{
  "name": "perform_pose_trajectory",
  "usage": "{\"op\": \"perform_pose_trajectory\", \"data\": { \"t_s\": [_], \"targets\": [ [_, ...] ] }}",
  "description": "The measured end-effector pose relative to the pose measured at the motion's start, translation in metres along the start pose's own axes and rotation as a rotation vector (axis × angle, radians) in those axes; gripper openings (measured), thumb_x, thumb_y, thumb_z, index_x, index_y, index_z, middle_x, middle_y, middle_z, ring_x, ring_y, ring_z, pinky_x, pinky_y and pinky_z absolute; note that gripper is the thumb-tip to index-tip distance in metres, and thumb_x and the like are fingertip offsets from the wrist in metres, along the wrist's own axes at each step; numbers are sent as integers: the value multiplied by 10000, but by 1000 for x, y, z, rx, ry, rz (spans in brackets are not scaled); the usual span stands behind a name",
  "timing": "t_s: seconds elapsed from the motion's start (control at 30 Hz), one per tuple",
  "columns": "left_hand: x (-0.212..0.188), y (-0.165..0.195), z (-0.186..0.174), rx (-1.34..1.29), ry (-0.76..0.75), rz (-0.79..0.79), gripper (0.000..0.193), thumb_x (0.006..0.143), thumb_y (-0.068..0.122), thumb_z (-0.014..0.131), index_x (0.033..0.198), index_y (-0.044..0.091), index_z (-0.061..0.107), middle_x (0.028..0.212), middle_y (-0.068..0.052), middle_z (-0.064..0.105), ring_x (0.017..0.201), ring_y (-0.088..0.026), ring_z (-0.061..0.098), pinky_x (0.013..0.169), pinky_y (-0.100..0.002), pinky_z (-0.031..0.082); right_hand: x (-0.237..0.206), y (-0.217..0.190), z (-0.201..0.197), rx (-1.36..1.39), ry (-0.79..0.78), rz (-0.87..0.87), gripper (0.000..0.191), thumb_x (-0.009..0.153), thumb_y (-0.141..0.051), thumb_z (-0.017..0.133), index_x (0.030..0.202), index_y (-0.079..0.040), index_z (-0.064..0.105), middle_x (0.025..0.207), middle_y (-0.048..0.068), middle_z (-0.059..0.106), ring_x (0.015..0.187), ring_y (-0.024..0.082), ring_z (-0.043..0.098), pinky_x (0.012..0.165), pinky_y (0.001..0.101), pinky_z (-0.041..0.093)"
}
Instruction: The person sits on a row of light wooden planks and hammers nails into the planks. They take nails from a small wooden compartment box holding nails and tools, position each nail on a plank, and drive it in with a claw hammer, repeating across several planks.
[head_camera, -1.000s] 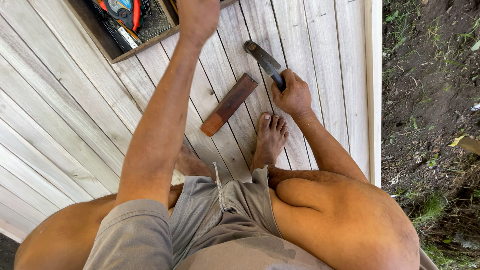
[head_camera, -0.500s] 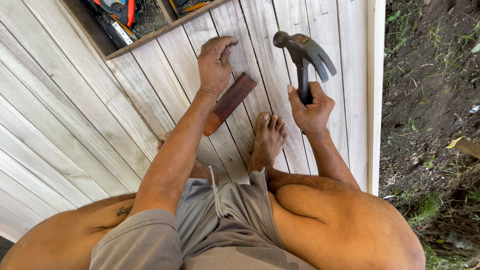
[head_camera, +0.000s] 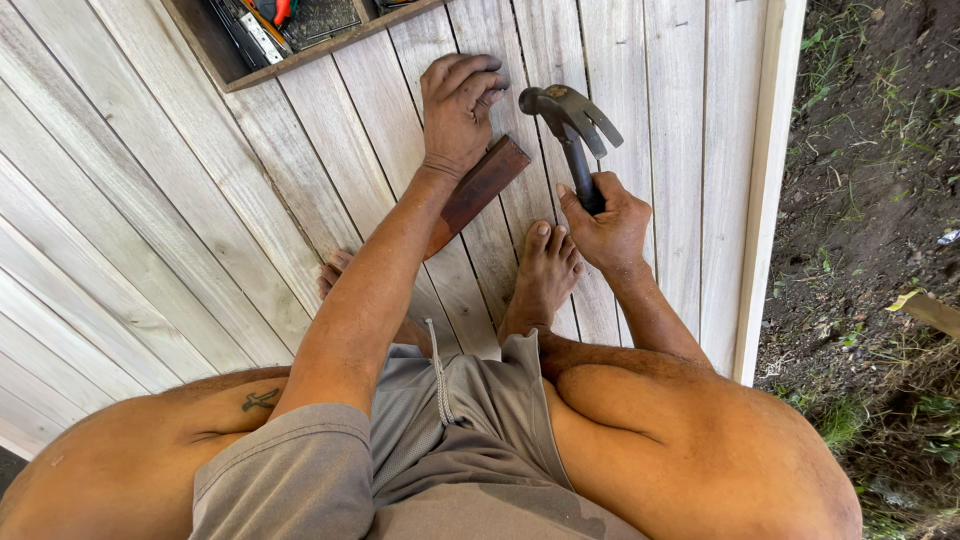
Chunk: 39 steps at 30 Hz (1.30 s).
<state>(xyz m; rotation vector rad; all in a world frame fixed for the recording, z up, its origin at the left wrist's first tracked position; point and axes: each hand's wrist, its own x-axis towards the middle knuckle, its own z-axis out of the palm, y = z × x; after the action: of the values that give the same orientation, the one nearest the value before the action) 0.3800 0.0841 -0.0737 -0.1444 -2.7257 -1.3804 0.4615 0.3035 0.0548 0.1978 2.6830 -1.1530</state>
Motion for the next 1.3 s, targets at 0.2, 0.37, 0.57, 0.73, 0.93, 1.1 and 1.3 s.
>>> {"op": "perform_pose_trajectory", "data": {
  "t_s": [0.2, 0.37, 0.57, 0.73, 0.93, 1.1, 1.3],
  "targets": [
    [1, 3, -2, 9, -10, -13, 92, 911, 113, 783, 989, 158, 764, 1228, 81, 698, 1216, -186, 541, 1119, -378, 371, 5, -20, -9, -42, 40, -75, 308, 981, -241, 849, 874, -50, 632, 624, 4, 547, 529, 57, 495, 442, 272, 403],
    [1, 4, -3, 31, -19, -9, 72, 913, 112, 766, 973, 151, 755, 1222, 74, 692, 1214, -188, 543, 1125, -384, 361, 7, -31, -11, -73, 54, -112, 301, 989, -236, 841, 877, -46, 636, 621, 18, 549, 522, 72, 504, 443, 284, 399],
    [1, 3, 1, 76, 0, -5, 124, 889, 65, 742, 1001, 117, 755, 1225, 56, 687, 1204, -197, 543, 1116, -385, 353, 18, -31, 7, -144, -38, -77, 299, 984, -224, 807, 873, -30, 609, 621, 56, 575, 491, 129, 545, 439, 335, 415],
    [0, 2, 3, 71, 32, -6, 128, 873, 63, 742, 984, 127, 753, 1219, 69, 690, 1211, -193, 548, 1117, -372, 364, 23, -40, 2, -174, -52, -104, 286, 989, -235, 794, 900, -34, 612, 638, 68, 591, 496, 147, 571, 443, 352, 430],
    [-1, 0, 5, 77, 27, 16, 84, 905, 101, 762, 968, 157, 753, 1213, 94, 687, 1200, -179, 544, 1113, -375, 361, 10, -45, -12, -68, 38, -222, 231, 1044, -203, 746, 961, -28, 619, 662, 74, 573, 516, 164, 568, 453, 353, 441],
    [-2, -3, 6, 83, 17, 13, 161, 869, 45, 742, 1010, 122, 754, 1231, 67, 674, 1211, -199, 537, 1116, -388, 354, 22, -30, 11, -242, -104, -19, 324, 1027, -229, 757, 863, -30, 561, 645, 96, 589, 478, 221, 578, 450, 417, 431],
    [-2, 3, -1, 75, -18, 17, 201, 857, 1, 723, 1011, 128, 748, 1231, 43, 675, 1231, -220, 541, 1125, -401, 355, 16, -22, 8, -197, 25, -160, 295, 1007, -215, 782, 897, -40, 572, 710, 122, 620, 550, 240, 613, 490, 401, 468]
  ]
}}
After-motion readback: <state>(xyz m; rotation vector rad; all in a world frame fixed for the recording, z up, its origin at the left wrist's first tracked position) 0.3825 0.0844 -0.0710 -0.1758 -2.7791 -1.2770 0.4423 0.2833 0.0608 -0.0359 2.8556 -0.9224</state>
